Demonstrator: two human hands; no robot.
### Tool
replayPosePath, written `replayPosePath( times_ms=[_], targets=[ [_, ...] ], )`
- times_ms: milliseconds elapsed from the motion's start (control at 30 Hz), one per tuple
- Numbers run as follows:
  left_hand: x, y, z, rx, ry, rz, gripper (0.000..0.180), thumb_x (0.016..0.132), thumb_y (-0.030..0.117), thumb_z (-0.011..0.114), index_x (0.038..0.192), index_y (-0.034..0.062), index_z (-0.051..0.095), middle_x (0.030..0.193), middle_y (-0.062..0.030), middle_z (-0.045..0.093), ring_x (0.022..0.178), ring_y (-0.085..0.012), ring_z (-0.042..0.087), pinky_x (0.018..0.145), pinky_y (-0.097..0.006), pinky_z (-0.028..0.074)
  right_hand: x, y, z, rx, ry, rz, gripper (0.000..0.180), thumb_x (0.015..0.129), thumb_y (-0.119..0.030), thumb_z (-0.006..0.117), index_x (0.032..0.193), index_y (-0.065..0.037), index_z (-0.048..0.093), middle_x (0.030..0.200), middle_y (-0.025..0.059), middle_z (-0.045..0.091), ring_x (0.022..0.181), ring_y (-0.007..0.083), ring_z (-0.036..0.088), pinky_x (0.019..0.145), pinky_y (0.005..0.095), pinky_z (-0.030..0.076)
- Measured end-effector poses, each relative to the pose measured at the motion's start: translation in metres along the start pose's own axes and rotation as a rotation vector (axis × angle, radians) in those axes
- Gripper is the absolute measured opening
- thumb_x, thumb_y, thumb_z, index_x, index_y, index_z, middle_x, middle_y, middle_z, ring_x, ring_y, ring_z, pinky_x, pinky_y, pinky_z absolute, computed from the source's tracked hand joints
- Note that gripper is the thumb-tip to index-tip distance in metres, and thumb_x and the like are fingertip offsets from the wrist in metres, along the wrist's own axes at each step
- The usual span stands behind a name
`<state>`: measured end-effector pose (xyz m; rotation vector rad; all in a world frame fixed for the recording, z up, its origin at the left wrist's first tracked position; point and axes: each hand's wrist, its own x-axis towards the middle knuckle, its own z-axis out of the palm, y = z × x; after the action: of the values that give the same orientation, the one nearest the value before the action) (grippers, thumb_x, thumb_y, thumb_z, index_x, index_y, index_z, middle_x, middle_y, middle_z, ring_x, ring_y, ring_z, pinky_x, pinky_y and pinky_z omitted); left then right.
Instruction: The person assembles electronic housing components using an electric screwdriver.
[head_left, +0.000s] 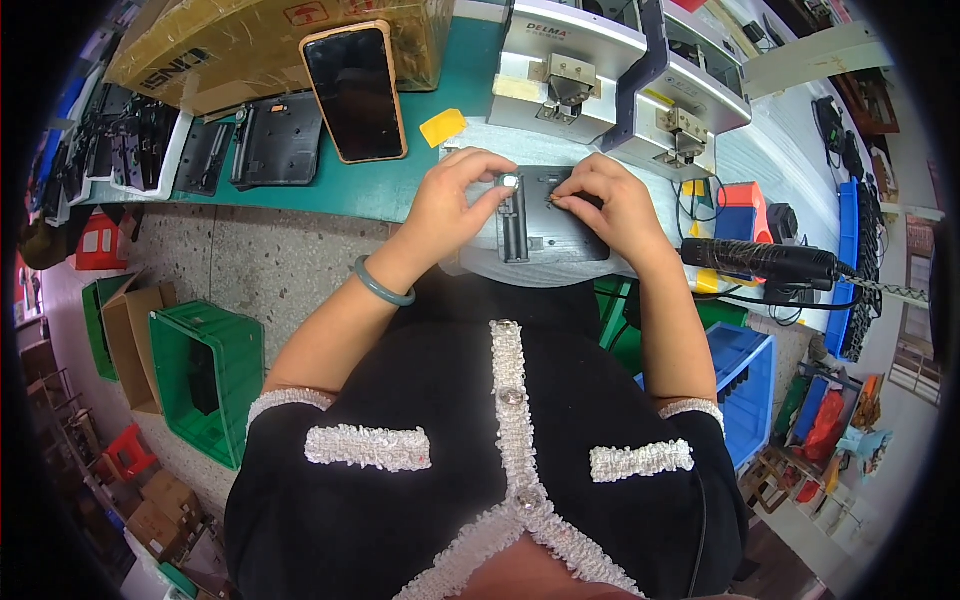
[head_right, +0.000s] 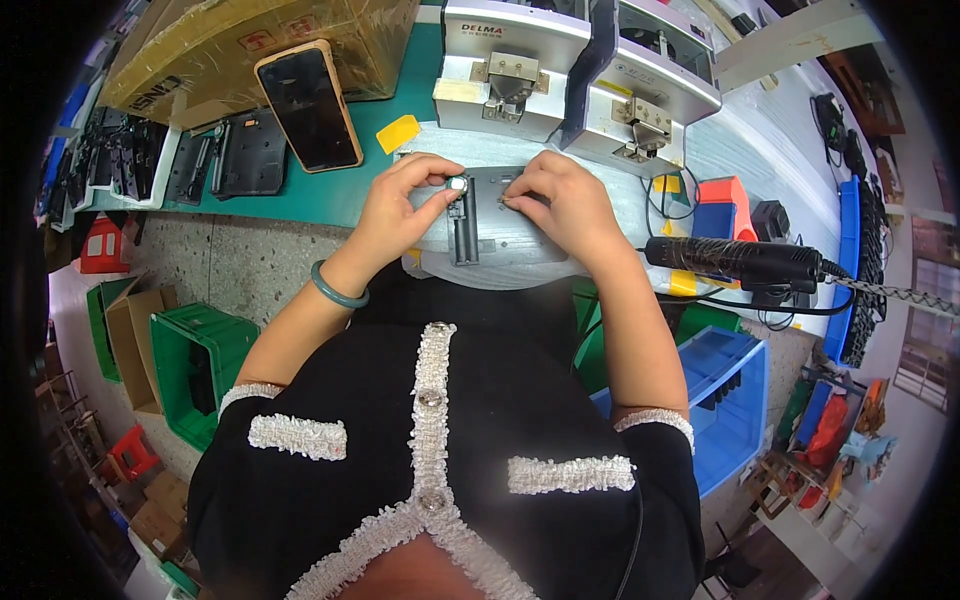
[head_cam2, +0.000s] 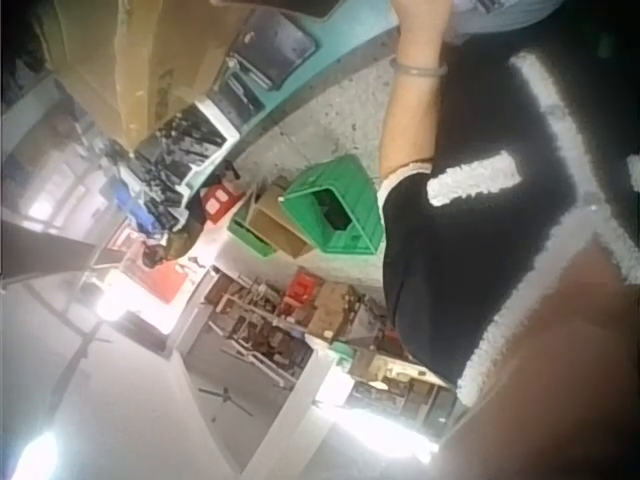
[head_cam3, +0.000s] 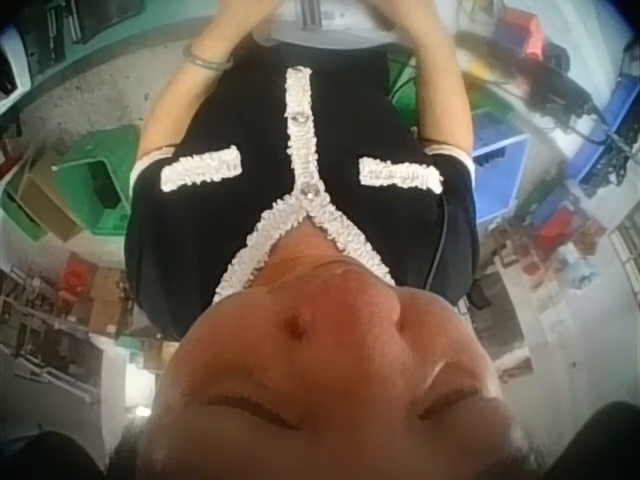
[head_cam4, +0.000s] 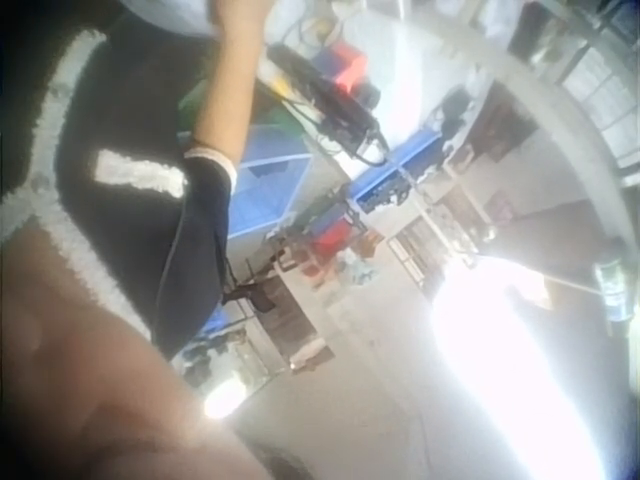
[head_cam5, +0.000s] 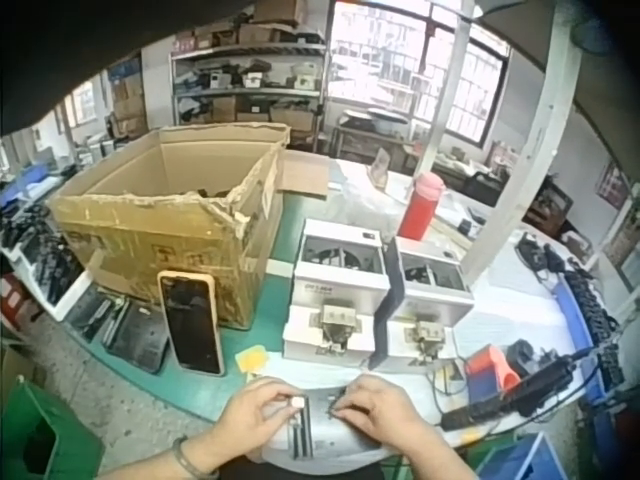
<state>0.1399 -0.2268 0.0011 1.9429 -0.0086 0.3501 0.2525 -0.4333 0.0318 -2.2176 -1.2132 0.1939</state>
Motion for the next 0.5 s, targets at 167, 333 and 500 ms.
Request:
replayPosePath(
  times_ms=[167, 333, 500],
  targets=[
    [0.000, -0.006, 0.001, 0.006, 0.003, 0.045, 0.017, 0.082, 0.002, 0.067, 0.098, -0.0010, 0.066, 0.097, -0.0098, 0.065, 0.088, -0.0202, 0.063, 0.080, -0.029, 0.051, 0.005, 0.008, 0.002, 0.181, 0.126, 0.090, 0.008, 0.076, -0.010, 0.075, 0.084, -0.009, 0.073, 0.082, 0.0043, 0.062, 0.077, 0.0205, 0.063, 0.069, 0.0304, 0.051],
    [0.000, -0.006, 0.001, 0.004, 0.005, 0.037, 0.015, 0.082, 0.002, 0.067, 0.097, -0.0010, 0.066, 0.097, -0.0099, 0.065, 0.089, -0.0203, 0.064, 0.079, -0.029, 0.051, 0.010, 0.005, 0.006, 0.151, 0.122, 0.101, 0.007, 0.076, -0.009, 0.073, 0.083, -0.009, 0.073, 0.080, 0.0041, 0.062, 0.077, 0.0207, 0.063, 0.069, 0.0311, 0.051],
    [-0.001, -0.005, 0.001, 0.000, 0.008, 0.037, 0.016, 0.082, 0.002, 0.067, 0.097, -0.0010, 0.066, 0.098, -0.0096, 0.065, 0.089, -0.0198, 0.063, 0.080, -0.029, 0.051, 0.015, 0.011, 0.002, -0.082, 0.091, -0.108, 0.009, 0.073, -0.014, 0.073, 0.081, -0.012, 0.073, 0.079, 0.0034, 0.062, 0.079, 0.0235, 0.061, 0.070, 0.0354, 0.050]
  ],
)
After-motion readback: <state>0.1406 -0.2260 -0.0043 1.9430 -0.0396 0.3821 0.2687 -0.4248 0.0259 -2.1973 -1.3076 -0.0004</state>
